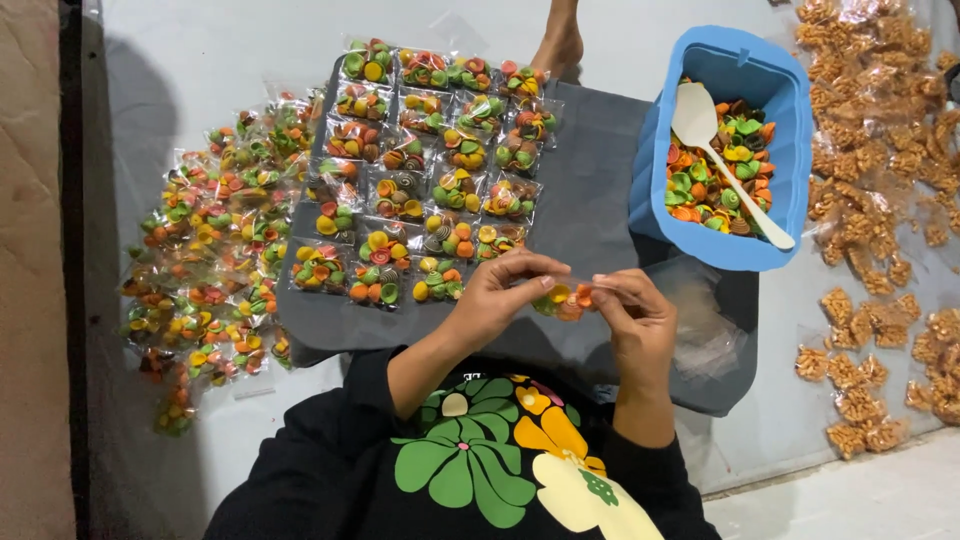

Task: Manually filling small plastic bags with colorful snacks using a spoon and organizing them on a tray.

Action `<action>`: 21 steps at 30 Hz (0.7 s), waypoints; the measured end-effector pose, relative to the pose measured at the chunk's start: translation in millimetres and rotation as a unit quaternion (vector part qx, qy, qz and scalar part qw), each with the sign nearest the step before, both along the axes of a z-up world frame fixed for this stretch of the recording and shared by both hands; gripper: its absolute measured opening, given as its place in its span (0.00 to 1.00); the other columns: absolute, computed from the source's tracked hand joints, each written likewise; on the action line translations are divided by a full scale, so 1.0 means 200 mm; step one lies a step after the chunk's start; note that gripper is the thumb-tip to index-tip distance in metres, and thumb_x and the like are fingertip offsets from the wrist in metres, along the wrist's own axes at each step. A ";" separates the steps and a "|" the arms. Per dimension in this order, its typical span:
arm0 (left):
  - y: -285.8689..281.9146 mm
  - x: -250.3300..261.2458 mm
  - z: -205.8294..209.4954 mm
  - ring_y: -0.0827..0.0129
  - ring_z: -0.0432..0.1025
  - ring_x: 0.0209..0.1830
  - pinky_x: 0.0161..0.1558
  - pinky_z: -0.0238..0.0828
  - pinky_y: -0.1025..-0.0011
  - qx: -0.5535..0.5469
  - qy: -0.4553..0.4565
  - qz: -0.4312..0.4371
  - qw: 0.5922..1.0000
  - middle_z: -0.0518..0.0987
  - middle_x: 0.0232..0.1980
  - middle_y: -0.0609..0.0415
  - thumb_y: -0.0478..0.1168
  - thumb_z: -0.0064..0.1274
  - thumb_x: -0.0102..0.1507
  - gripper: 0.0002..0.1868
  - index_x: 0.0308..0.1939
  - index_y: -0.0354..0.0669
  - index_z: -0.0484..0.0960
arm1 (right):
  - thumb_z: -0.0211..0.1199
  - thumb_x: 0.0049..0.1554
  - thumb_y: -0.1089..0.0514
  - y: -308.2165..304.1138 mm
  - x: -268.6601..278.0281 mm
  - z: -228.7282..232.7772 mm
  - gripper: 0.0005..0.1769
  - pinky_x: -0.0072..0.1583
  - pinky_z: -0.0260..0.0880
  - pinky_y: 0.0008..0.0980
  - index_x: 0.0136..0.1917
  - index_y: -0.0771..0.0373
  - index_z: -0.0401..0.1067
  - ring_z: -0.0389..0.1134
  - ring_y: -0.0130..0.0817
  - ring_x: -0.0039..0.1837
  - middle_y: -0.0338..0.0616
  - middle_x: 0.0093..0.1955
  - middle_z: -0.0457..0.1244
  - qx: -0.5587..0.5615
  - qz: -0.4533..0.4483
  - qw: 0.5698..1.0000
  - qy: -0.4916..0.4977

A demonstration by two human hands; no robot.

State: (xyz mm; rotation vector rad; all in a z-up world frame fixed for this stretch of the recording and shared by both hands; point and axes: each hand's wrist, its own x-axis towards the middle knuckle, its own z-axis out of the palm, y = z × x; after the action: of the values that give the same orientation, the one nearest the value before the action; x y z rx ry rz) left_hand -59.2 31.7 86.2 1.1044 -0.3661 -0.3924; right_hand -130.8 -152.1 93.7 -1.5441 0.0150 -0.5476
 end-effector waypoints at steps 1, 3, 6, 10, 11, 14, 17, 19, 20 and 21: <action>0.00 0.00 0.01 0.77 0.72 0.47 0.43 0.75 0.74 -0.007 0.001 -0.003 1.000 0.76 0.41 0.55 0.32 0.56 0.66 0.10 0.51 0.37 0.86 | 0.67 0.55 0.73 0.00 0.00 -0.01 0.05 0.43 0.69 0.30 0.47 0.73 0.78 0.68 0.33 0.39 0.52 0.37 0.63 -0.017 -0.004 1.000 -0.010; 0.01 -0.01 0.02 0.78 0.71 0.46 0.44 0.74 0.75 -0.017 0.009 -0.002 1.000 0.76 0.41 0.56 0.32 0.55 0.66 0.10 0.50 0.38 0.86 | 0.67 0.56 0.73 0.00 -0.01 -0.02 0.05 0.44 0.70 0.30 0.47 0.73 0.78 0.68 0.33 0.40 0.52 0.38 0.63 -0.017 0.008 1.000 -0.015; 0.02 -0.01 0.01 0.80 0.68 0.46 0.44 0.71 0.77 -0.031 0.019 -0.007 0.999 0.76 0.40 0.57 0.30 0.53 0.66 0.10 0.49 0.39 0.87 | 0.66 0.55 0.73 0.00 -0.01 -0.02 0.03 0.46 0.69 0.31 0.45 0.71 0.79 0.69 0.34 0.42 0.51 0.39 0.63 -0.018 0.026 0.999 -0.022; 0.04 -0.02 0.05 0.79 0.70 0.42 0.43 0.70 0.77 -0.040 0.056 -0.021 0.997 0.78 0.39 0.55 0.28 0.51 0.66 0.10 0.46 0.38 0.86 | 0.64 0.56 0.75 0.03 -0.01 0.02 0.07 0.49 0.68 0.32 0.42 0.68 0.81 0.66 0.33 0.44 0.50 0.41 0.61 -0.037 0.046 0.998 -0.029; 0.05 -0.03 0.06 0.79 0.70 0.42 0.43 0.70 0.77 -0.040 0.056 -0.021 0.997 0.78 0.39 0.55 0.28 0.51 0.66 0.10 0.46 0.38 0.86 | 0.64 0.56 0.75 0.04 -0.01 0.04 0.07 0.49 0.68 0.32 0.42 0.68 0.81 0.66 0.33 0.44 0.50 0.41 0.61 -0.038 0.047 0.998 -0.029; 0.08 -0.02 0.08 0.87 0.65 0.38 0.40 0.66 0.84 -0.034 0.081 -0.029 0.996 0.76 0.39 0.62 0.30 0.43 0.69 0.14 0.50 0.39 0.85 | 0.62 0.55 0.75 0.05 -0.01 0.08 0.10 0.52 0.69 0.33 0.40 0.67 0.81 0.66 0.36 0.46 0.52 0.43 0.60 -0.074 0.043 0.996 -0.027; 0.11 -0.01 0.09 0.70 0.69 0.58 0.54 0.75 0.66 0.007 0.022 -0.047 0.999 0.77 0.59 0.49 0.45 0.50 0.70 0.20 0.66 0.46 0.77 | 0.62 0.55 0.75 0.04 -0.02 0.08 0.12 0.53 0.68 0.33 0.41 0.65 0.82 0.65 0.34 0.47 0.50 0.43 0.61 -0.102 0.034 0.994 -0.016; 0.15 -0.03 0.19 0.43 0.72 0.60 0.57 0.75 0.49 0.090 -0.027 -0.109 0.990 0.76 0.61 0.37 0.46 0.67 0.58 0.38 0.70 0.44 0.71 | 0.62 0.55 0.76 0.03 -0.01 0.06 0.12 0.53 0.69 0.33 0.42 0.65 0.83 0.65 0.35 0.46 0.51 0.43 0.60 -0.120 0.028 0.992 -0.024; 0.15 -0.04 0.17 0.43 0.72 0.60 0.57 0.75 0.49 0.090 -0.027 -0.108 0.990 0.76 0.61 0.37 0.46 0.67 0.58 0.38 0.70 0.44 0.71 | 0.62 0.55 0.76 0.03 -0.01 0.05 0.12 0.53 0.69 0.33 0.42 0.65 0.83 0.65 0.35 0.46 0.51 0.43 0.60 -0.120 0.028 0.992 -0.024; 0.15 -0.04 0.15 0.44 0.74 0.59 0.54 0.77 0.54 0.097 -0.028 -0.089 0.991 0.79 0.57 0.39 0.43 0.66 0.59 0.33 0.67 0.42 0.75 | 0.61 0.55 0.77 0.02 0.00 0.05 0.14 0.52 0.69 0.33 0.42 0.64 0.83 0.65 0.35 0.46 0.50 0.43 0.61 -0.128 0.031 0.991 -0.029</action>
State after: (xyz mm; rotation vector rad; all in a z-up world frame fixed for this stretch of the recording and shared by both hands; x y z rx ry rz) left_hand -67.6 60.9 116.3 1.2787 -0.4851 -0.5646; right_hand -131.4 -148.1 102.8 -1.7703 -0.1532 -0.5601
